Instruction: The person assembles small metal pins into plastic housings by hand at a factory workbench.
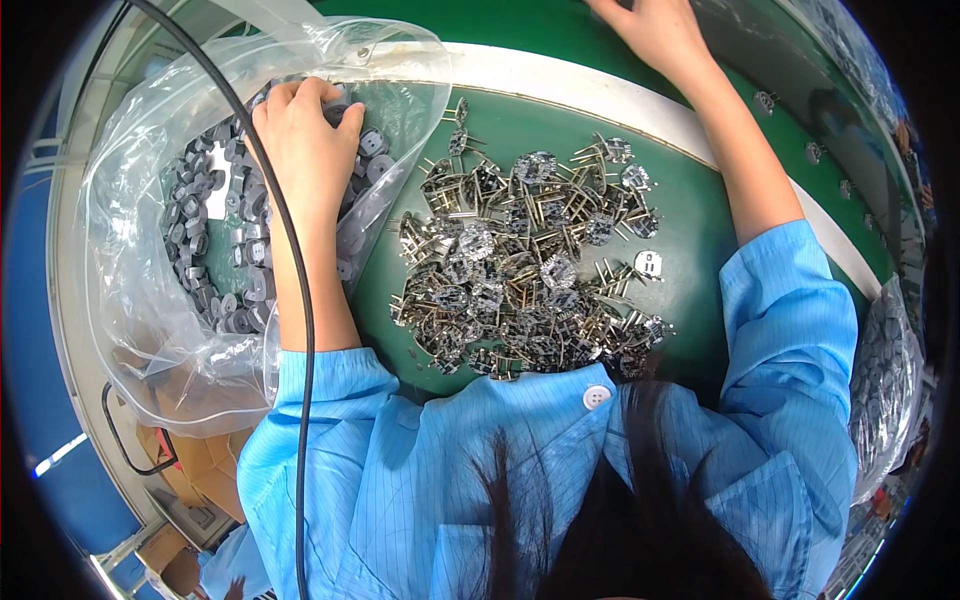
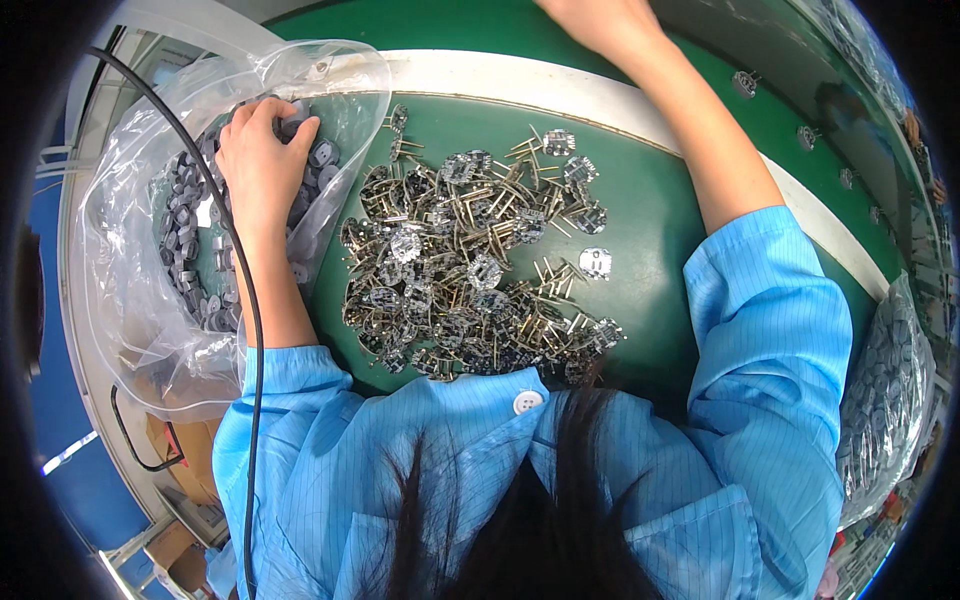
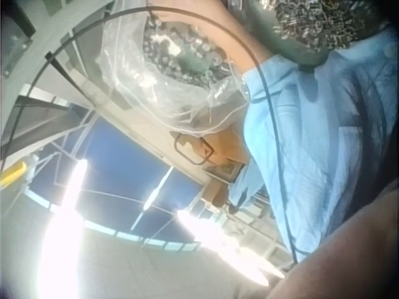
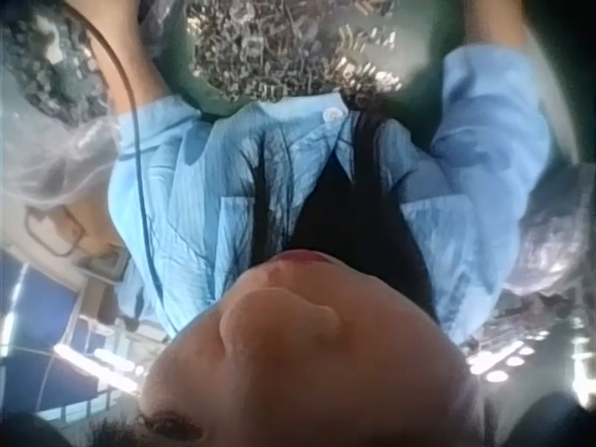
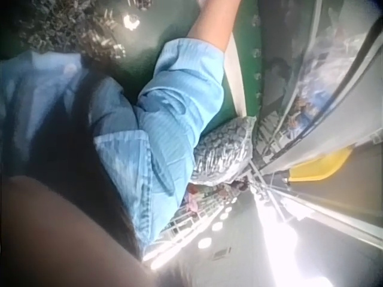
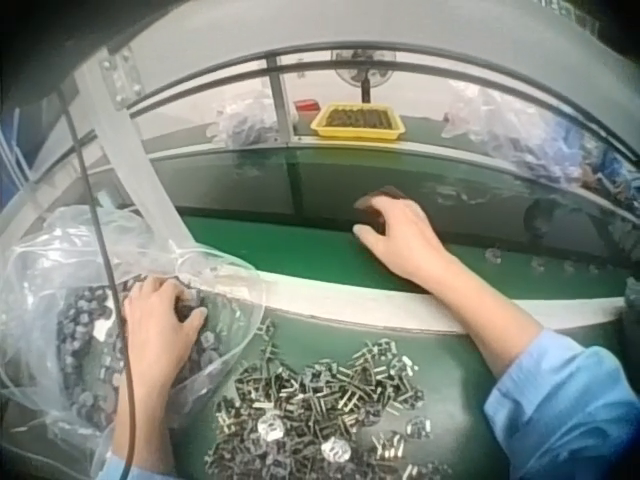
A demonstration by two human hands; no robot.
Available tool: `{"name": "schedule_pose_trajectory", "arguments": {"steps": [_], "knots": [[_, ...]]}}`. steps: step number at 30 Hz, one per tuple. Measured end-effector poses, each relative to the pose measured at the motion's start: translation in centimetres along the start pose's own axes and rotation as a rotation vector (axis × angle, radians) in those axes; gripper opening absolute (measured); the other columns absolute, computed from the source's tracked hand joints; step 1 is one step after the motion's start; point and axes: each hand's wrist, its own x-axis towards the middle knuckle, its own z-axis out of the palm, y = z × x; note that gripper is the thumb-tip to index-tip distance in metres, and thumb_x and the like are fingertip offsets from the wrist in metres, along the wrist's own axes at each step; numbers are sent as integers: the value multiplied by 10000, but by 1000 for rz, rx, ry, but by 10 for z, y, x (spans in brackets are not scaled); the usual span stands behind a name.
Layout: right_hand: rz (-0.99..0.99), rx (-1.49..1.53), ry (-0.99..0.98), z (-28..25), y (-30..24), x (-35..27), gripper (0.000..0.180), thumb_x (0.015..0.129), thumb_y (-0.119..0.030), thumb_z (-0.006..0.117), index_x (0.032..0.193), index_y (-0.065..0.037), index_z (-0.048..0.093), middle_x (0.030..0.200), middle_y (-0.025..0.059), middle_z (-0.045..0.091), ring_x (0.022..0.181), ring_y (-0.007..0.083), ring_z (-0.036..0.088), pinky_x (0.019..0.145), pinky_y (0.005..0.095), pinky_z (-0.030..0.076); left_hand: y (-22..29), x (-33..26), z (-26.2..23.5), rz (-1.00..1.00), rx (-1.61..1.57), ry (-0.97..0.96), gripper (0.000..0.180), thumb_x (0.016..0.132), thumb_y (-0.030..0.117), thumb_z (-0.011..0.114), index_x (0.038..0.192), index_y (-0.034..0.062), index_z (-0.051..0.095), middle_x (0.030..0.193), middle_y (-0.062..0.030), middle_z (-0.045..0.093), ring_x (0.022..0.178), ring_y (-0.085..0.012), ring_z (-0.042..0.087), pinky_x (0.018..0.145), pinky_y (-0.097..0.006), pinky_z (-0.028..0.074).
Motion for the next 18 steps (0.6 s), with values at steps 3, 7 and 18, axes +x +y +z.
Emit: {"name": "schedule_pose_trajectory", "arguments": {"steps": [3, 7, 18], "knots": [[-38, 388, -286, 8, -31, -7, 189, 796, -107, 666, 931, 23, 660, 842, 153, 663, 755, 229, 660, 697, 327, 521, 3, -3, 2, 100, -47, 94, 277, 751, 248, 741, 967, 91, 665, 1091, -132, 634, 1057, -344, 545, 916, -413, 425], [-609, 440, -226, 38, -54, -38, 247, 773, -45, 664, 1019, -58, 654, 995, 69, 622, 956, 269, 598, 847, 356, 496, 32, -1, -8, -148, -818, -18, 165, 789, 111, 710, 916, 32, 640, 843, -91, 680, 746, -193, 637, 690, -288, 478], [-133, 498, -577, 18, -53, -29, 161, 770, -141, 698, 872, -25, 655, 812, 126, 655, 824, 270, 651, 770, 369, 508, 51, -10, 7, -113, -1332, -102, 300, 837, 27, 691, 1102, -27, 560, 895, -89, 664, 764, -83, 616, 696, -208, 511]]}}
